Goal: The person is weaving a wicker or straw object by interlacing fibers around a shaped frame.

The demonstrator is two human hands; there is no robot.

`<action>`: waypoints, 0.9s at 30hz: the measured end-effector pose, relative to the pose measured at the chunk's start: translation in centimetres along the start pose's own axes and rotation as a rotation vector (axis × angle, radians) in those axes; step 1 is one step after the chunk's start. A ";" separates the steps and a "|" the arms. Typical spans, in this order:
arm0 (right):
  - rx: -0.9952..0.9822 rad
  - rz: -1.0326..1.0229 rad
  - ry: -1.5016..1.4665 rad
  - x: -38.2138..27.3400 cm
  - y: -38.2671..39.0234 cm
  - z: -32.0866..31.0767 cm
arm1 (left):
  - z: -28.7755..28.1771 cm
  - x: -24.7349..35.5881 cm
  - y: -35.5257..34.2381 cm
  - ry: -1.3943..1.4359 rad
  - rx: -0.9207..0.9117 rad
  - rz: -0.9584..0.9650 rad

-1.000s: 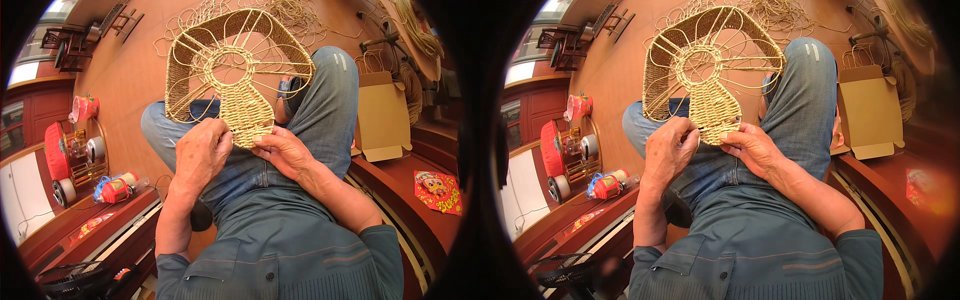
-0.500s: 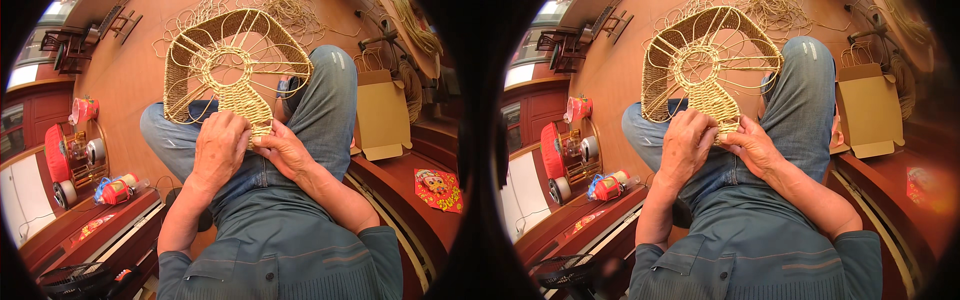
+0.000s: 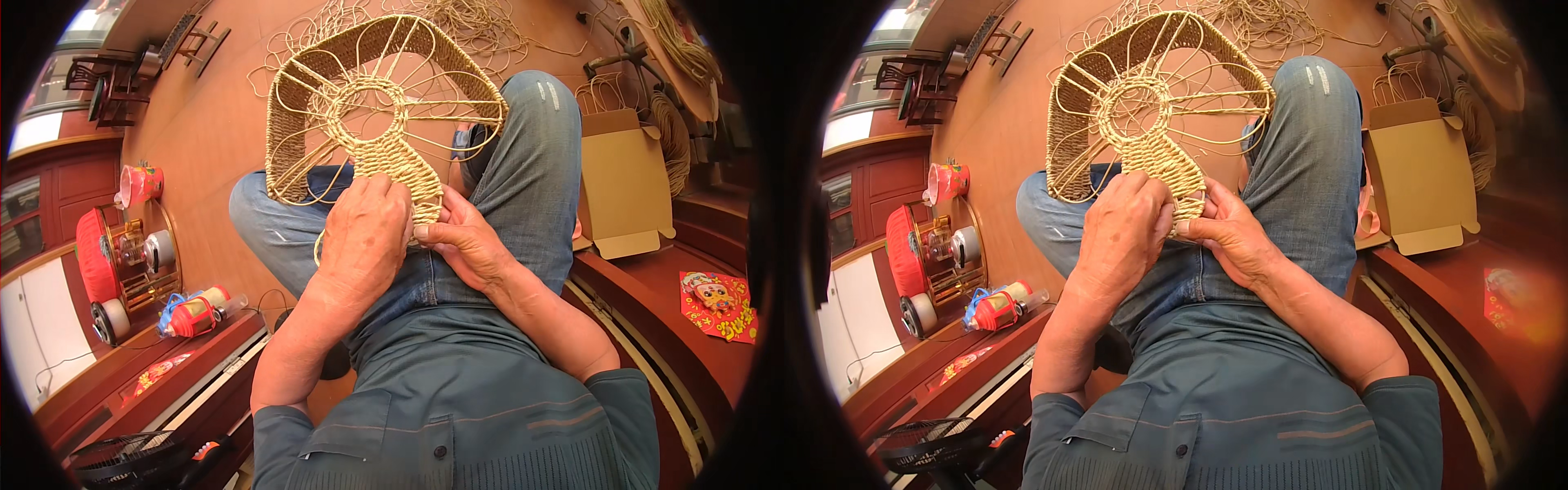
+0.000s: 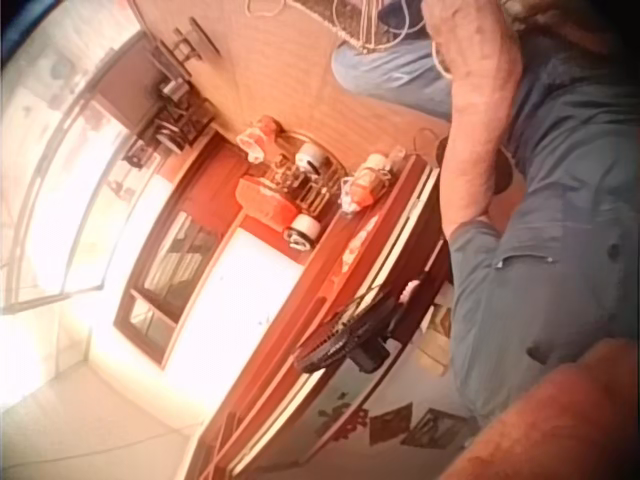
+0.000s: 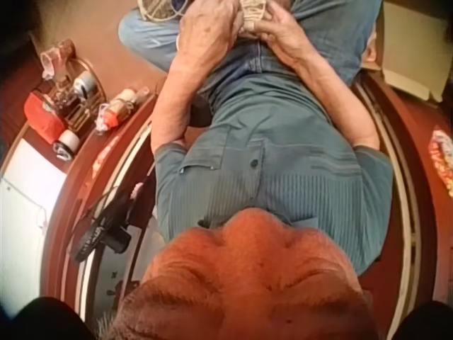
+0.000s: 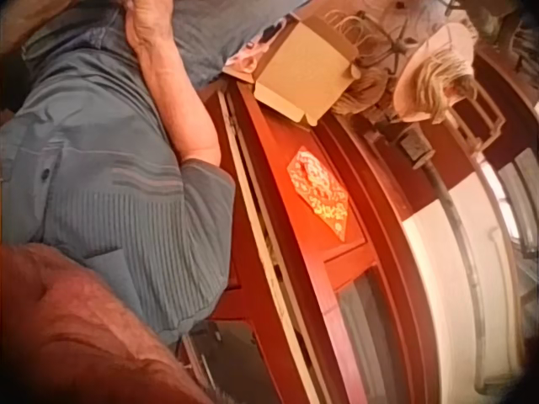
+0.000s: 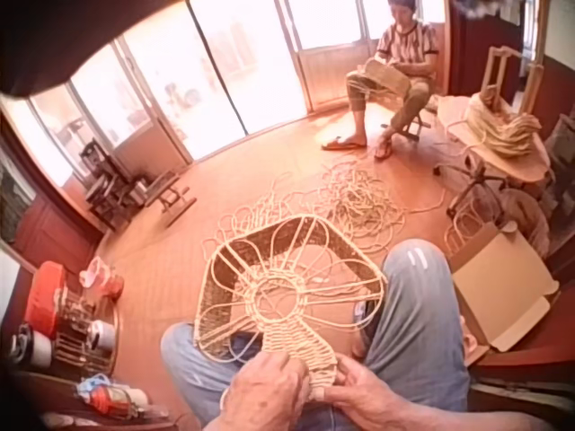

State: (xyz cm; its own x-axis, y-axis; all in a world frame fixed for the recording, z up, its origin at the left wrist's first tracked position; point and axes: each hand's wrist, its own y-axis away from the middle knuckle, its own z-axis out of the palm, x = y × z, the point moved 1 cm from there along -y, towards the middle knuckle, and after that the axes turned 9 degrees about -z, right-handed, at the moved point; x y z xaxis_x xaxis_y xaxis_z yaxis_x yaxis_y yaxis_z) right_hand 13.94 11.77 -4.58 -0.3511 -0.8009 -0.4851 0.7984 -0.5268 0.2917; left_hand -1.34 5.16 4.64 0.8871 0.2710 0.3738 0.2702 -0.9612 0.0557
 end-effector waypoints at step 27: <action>0.039 0.052 -0.184 0.6 0.7 -1.9 | 3.2 0.0 0.6 0.230 0.178 -0.077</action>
State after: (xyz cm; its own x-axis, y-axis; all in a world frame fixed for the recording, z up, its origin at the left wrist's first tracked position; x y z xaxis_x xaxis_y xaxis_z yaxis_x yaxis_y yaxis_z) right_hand 15.20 11.42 -6.24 -0.3959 -0.8641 -0.3108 0.7995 -0.4909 0.3462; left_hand 0.02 4.75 1.76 0.7589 0.3047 0.5755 0.4127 -0.9087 -0.0631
